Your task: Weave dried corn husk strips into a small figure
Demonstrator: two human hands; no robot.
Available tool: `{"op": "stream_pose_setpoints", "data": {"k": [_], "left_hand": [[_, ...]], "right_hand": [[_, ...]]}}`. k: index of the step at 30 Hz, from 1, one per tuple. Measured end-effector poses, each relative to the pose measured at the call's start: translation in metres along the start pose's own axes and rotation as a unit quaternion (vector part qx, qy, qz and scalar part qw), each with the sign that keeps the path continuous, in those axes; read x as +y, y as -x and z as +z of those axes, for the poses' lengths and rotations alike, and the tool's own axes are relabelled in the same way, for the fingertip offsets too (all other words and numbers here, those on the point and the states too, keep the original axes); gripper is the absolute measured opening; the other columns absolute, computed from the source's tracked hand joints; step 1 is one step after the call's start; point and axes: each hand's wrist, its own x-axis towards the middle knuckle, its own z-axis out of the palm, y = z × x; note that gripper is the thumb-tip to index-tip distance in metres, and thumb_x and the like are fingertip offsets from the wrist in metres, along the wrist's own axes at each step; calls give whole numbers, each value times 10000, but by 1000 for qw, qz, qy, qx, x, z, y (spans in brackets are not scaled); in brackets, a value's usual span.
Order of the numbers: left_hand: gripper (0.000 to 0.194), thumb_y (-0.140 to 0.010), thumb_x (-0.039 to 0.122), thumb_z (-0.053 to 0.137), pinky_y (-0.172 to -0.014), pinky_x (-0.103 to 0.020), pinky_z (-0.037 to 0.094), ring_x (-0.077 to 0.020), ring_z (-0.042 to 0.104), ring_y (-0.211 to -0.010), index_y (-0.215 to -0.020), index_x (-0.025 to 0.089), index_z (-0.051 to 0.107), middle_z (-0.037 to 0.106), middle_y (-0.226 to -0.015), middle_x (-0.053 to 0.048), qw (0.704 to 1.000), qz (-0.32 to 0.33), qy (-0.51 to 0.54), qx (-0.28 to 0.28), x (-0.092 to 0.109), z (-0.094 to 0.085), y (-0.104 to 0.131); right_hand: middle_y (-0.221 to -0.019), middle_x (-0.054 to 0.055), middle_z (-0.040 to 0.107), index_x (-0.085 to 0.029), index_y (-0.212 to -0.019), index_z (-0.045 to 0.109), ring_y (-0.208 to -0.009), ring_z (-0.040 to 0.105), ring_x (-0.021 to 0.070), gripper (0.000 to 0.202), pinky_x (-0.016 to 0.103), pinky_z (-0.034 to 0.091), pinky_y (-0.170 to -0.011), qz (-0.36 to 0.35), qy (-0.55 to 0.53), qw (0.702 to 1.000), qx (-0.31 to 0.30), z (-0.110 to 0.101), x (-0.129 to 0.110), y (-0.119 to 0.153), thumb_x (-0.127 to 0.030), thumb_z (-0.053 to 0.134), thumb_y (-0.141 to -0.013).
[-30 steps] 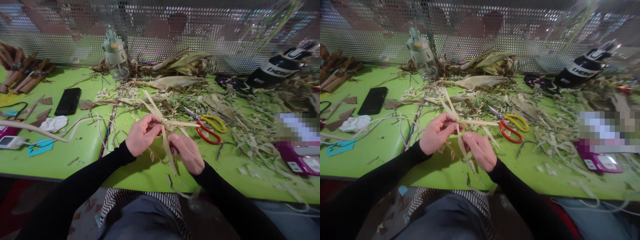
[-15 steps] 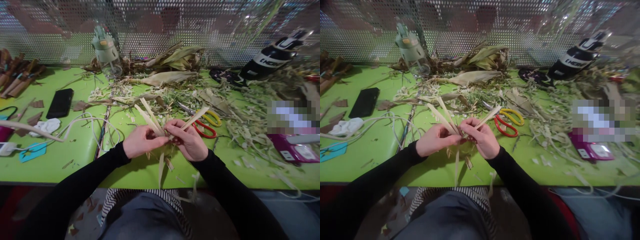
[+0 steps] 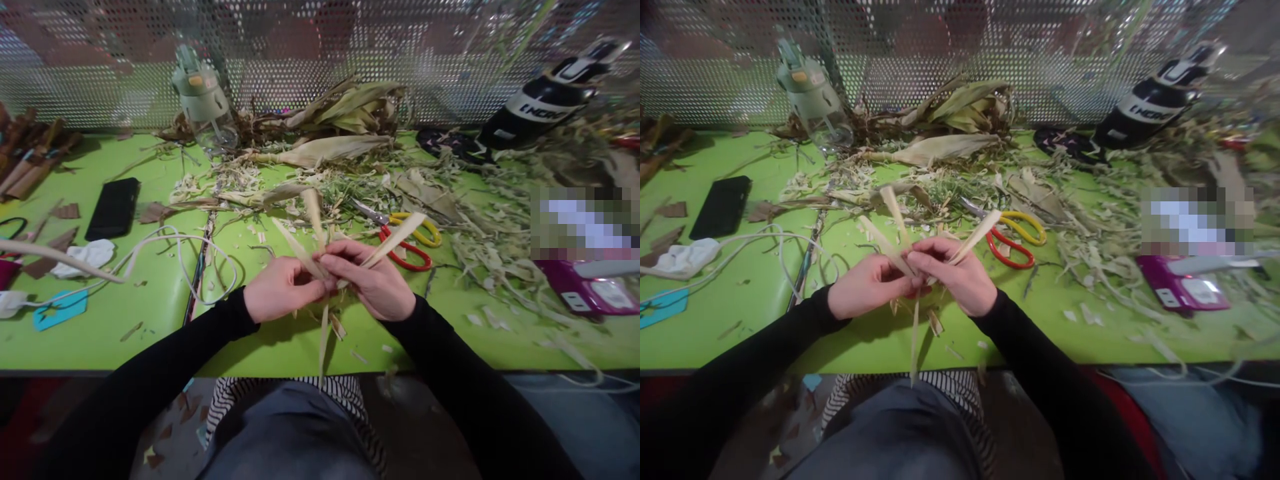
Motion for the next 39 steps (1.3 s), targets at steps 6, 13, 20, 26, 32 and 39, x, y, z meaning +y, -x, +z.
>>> {"op": "stream_pose_setpoints", "data": {"k": [6, 13, 20, 26, 32, 39], "left_hand": [[145, -749, 266, 662, -652, -224, 503, -93, 577, -619, -735, 123, 647, 640, -664, -12, 997, -9, 73, 10, 5, 2, -1], [275, -582, 227, 792, -637, -226, 497, -96, 590, -637, -783, 108, 649, 666, -717, -24, 988, -87, 126, 30, 3, 12, 1], [239, -581, 204, 787, -550, -191, 454, -68, 530, -560, -738, 108, 633, 605, -629, 15, 988, -94, 121, 26, 3, 14, 1], [178, -692, 267, 725, -602, -199, 497, -78, 577, -600, -738, 119, 638, 642, -669, -5, 991, -53, 124, 9, 3, 13, 3], [224, -807, 355, 619, -642, -246, 555, -110, 654, -628, -831, 132, 619, 681, -684, -27, 971, -56, 220, 68, 8, 7, 0], [127, -831, 267, 587, -580, -229, 545, -112, 665, -590, -845, 155, 528, 690, -658, -11, 967, -61, 221, 114, 6, 3, 0]], "right_hand": [[-593, -75, 486, -201, -811, 555, -403, 384, 31, 207, 157, 249, -334, -50, -21, 997, 63, 3, 2, 0, -376, 664, -789], [-594, -68, 441, -198, -788, 540, -433, 343, 42, 213, 180, 251, -364, -73, -8, 992, 105, 3, 6, -2, -363, 675, -781], [-627, -59, 461, -205, -769, 521, -460, 361, 48, 210, 181, 280, -384, -70, -21, 992, 107, 3, 9, -3, -339, 683, -765], [-623, -57, 478, -208, -797, 542, -446, 377, 49, 241, 179, 305, -370, -66, 6, 993, 99, 3, 5, -2, -403, 681, -771], [-678, -33, 554, -202, -895, 540, -518, 532, 71, 328, 181, 394, -410, -59, 47, 996, 42, 3, -1, 4, -507, 620, -808], [-556, -75, 454, -206, -807, 519, -449, 455, 57, 238, 183, 333, -389, -87, 107, 989, 49, 2, 2, 5, -412, 636, -826]]}}
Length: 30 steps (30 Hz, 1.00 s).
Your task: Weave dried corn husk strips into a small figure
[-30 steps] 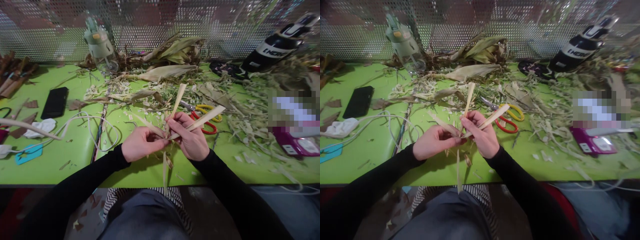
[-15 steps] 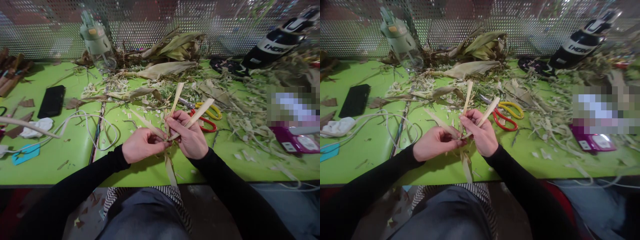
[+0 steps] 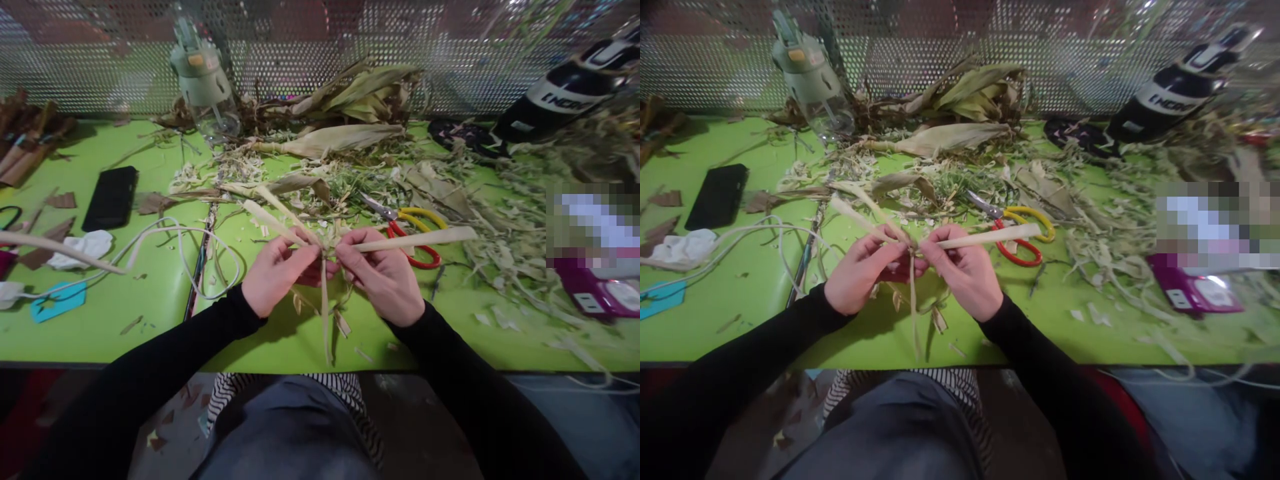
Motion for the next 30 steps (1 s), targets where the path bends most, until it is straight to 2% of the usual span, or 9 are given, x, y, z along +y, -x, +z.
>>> {"op": "stream_pose_setpoints", "data": {"k": [3, 8, 14, 17, 22, 26, 30], "left_hand": [[86, -845, 226, 557, -622, -251, 558, -120, 678, -618, -839, 152, 515, 696, -660, -19, 1000, 9, -2, -12, 1, 0, -1], [69, -843, 203, 561, -682, -277, 573, -141, 698, -681, -843, 144, 526, 705, -677, -32, 1000, 21, -3, -7, 2, 0, -1], [76, -855, 208, 543, -650, -248, 564, -126, 691, -653, -824, 140, 531, 711, -693, -42, 1000, 15, -9, -11, 2, -2, -1], [84, -848, 219, 543, -638, -245, 559, -128, 689, -657, -824, 138, 542, 713, -701, -51, 1000, 0, -4, -23, 2, -3, -3], [104, -807, 208, 550, -627, -235, 557, -132, 691, -671, -862, 133, 596, 718, -725, -51, 999, 5, 19, -39, 5, -5, -1], [152, -762, 160, 552, -661, -259, 570, -159, 702, -721, -870, 98, 639, 731, -803, -91, 998, -12, 27, -57, 6, -4, 0], [181, -785, 208, 606, -683, -264, 577, -168, 707, -746, -912, 80, 630, 730, -898, -123, 996, -32, 28, -74, 5, -3, 1]], "right_hand": [[-535, -80, 427, -209, -802, 518, -423, 386, 49, 260, 184, 283, -370, -4, 3, 1000, 22, -1, 4, 0, -446, 621, -830], [-538, -74, 430, -209, -786, 509, -442, 404, 53, 299, 179, 271, -377, 20, -33, 999, 32, 0, 6, 0, -477, 640, -806], [-555, -68, 480, -212, -796, 506, -433, 404, 49, 299, 171, 246, -361, 37, -67, 996, 36, 0, 8, -2, -474, 650, -798], [-540, -70, 481, -208, -809, 524, -434, 409, 52, 287, 174, 277, -375, 33, -44, 998, 30, 0, 8, -3, -469, 645, -805], [-682, -27, 594, -203, -837, 560, -586, 561, 82, 288, 184, 397, -481, 3, -18, 1000, -8, -1, 4, -4, -466, 668, -787], [-598, -53, 529, -202, -849, 562, -470, 452, 57, 330, 177, 329, -415, 29, -38, 999, 25, -4, 9, -6, -516, 644, -787], [-562, -61, 483, -190, -756, 562, -437, 384, 42, 363, 172, 292, -392, 39, -62, 996, 45, -4, 12, -8, -540, 656, -761]]}}
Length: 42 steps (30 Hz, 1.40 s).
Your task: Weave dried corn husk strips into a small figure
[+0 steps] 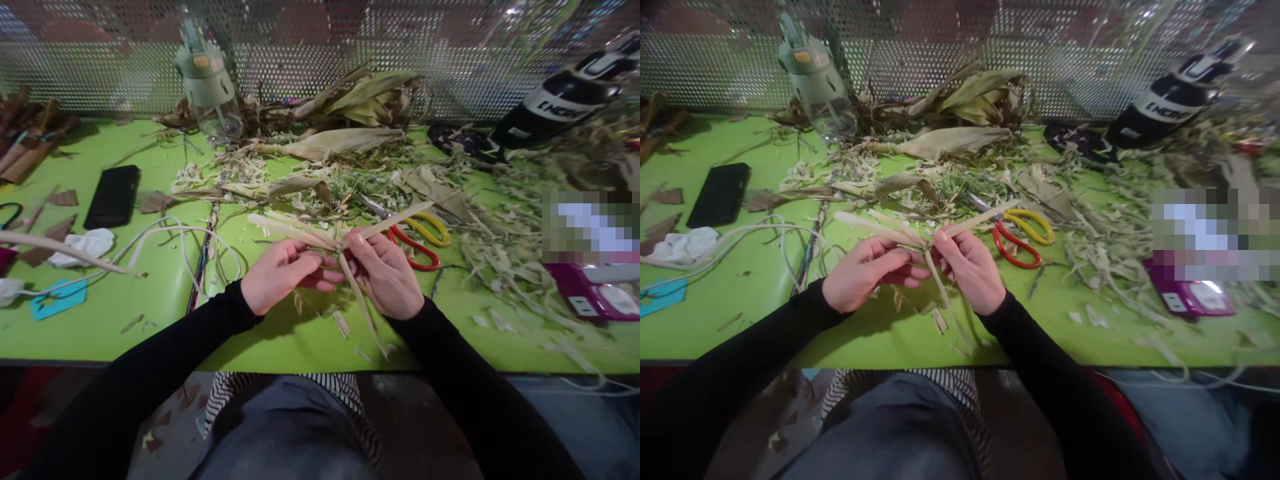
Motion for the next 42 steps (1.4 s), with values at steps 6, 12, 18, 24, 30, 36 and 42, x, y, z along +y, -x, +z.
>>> {"op": "stream_pose_setpoints", "data": {"k": [6, 12, 18, 24, 30, 36, 42], "left_hand": [[170, -809, 272, 656, -628, -218, 572, -140, 708, -708, -871, 131, 582, 731, -837, -65, 1000, -4, 28, -13, -4, 0, 0], [119, -826, 187, 628, -605, -172, 565, -111, 704, -674, -928, 126, 625, 726, -760, -43, 997, -34, 64, -1, -5, 1, -3], [190, -762, 184, 692, -601, -188, 567, -118, 696, -653, -930, 103, 661, 722, -732, -49, 1000, -23, 18, 6, -5, 0, -3], [157, -775, 219, 681, -604, -181, 560, -105, 692, -665, -885, 108, 661, 714, -741, -43, 999, -24, 23, 33, -4, 1, -5], [128, -743, 176, 699, -589, -185, 555, -104, 680, -637, -826, 96, 643, 697, -707, -35, 999, -22, 13, 29, -2, 2, -4], [222, -652, 143, 770, -620, -190, 564, -87, 666, -651, -834, 124, 644, 692, -760, 5, 998, 59, 22, 3, -4, -2, -4], [197, -710, 173, 741, -680, -205, 566, -112, 690, -729, -878, 130, 646, 713, -803, -23, 995, 100, 1, -26, -8, -5, -3]], "right_hand": [[-572, -57, 473, -187, -722, 560, -464, 353, 52, 364, 183, 281, -412, 29, -30, 999, -35, 5, -8, 2, -531, 675, -745], [-566, -48, 435, -171, -643, 530, -500, 348, 62, 449, 204, 302, -463, -6, 81, 996, -31, 1, -9, 2, -593, 602, -774], [-539, -53, 388, -173, -573, 464, -486, 333, 60, 458, 207, 284, -441, -53, 144, 988, -21, 1, -8, 2, -542, 585, -816], [-678, -31, 515, -196, -766, 553, -544, 442, 78, 153, 214, 372, -472, -263, 238, 931, 89, 1, -10, 8, -291, 667, -804], [-777, 14, 610, -200, -856, 633, -640, 524, 120, 63, 257, 424, -525, -333, 368, 868, 24, 0, -16, 11, -164, 586, -833], [-844, -2, 576, -213, -946, 572, -624, 526, 103, 171, 253, 458, -533, -285, 287, 914, 23, -1, -11, 13, -192, 640, -790], [-891, 5, 577, -224, -1052, 529, -716, 569, 107, 231, 237, 494, -605, -247, 174, 953, 36, -2, -10, 12, -221, 606, -834]]}}
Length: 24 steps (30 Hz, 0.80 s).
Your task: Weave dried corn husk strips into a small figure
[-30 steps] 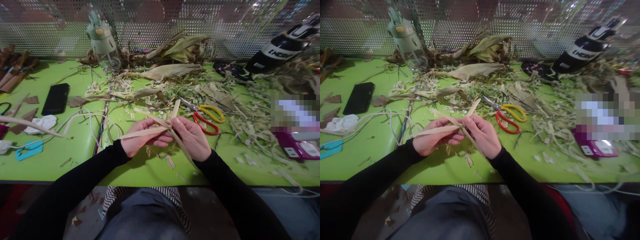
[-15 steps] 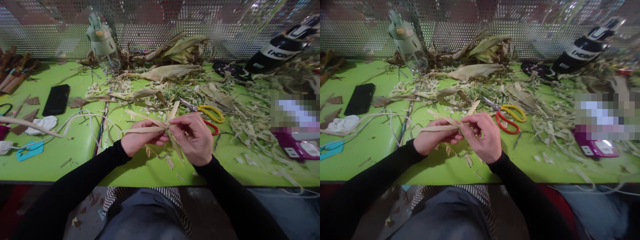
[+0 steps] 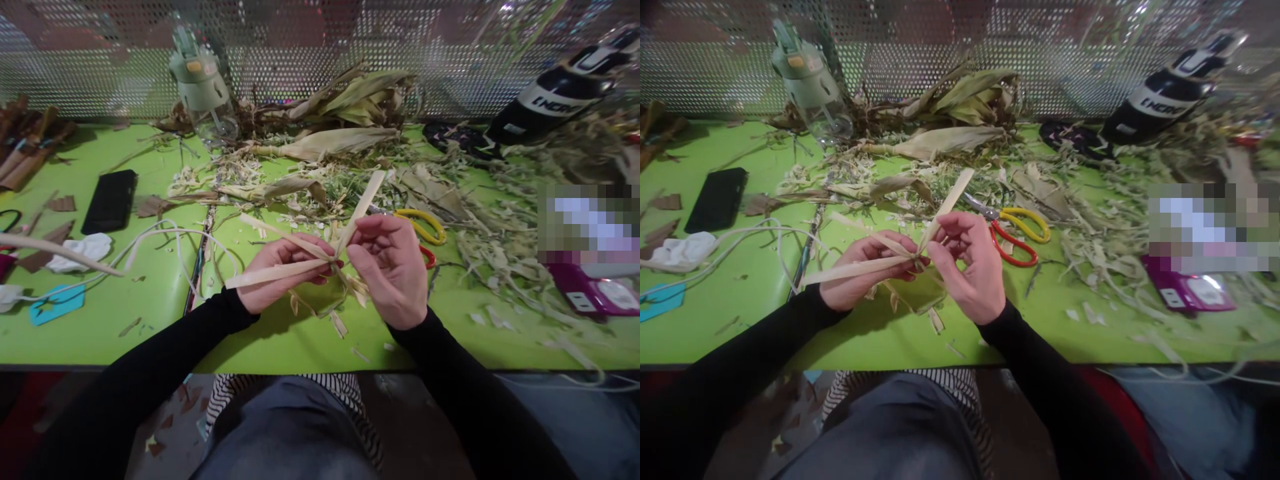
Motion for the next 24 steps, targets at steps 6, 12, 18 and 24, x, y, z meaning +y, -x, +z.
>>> {"op": "stream_pose_setpoints", "data": {"k": [6, 12, 18, 24], "left_hand": [[273, -676, 210, 770, -636, -208, 559, -105, 675, -651, -901, 113, 651, 692, -717, -15, 997, -72, -5, 23, 2, 6, 0], [246, -740, 338, 713, -627, -230, 563, -102, 653, -590, -762, 95, 673, 698, -679, -45, 992, -125, -30, -17, 4, 5, -1], [307, -733, 401, 714, -620, -209, 555, -96, 653, -597, -730, 96, 682, 707, -698, -54, 993, -112, -25, -25, 4, 4, 1], [301, -750, 410, 696, -485, -161, 479, -58, 569, -489, -739, 111, 662, 633, -594, 5, 995, -48, -80, 20, 5, 3, 1]], "right_hand": [[-838, -10, 587, -221, -1028, 547, -665, 564, 94, 233, 221, 501, -586, 48, -34, 998, -7, 1, -3, -2, -240, 645, -817], [-754, -18, 582, -207, -953, 565, -627, 556, 100, 144, 230, 502, -572, 59, -6, 998, 4, 3, -5, -3, -215, 620, -820], [-771, -21, 569, -214, -902, 529, -621, 546, 92, 160, 218, 475, -545, 46, -19, 999, 16, 1, -5, -3, -259, 649, -806], [-633, -44, 542, -203, -770, 518, -495, 476, 74, 215, 218, 414, -463, 23, 58, 996, -63, 0, -12, 1, -277, 718, -741]]}}
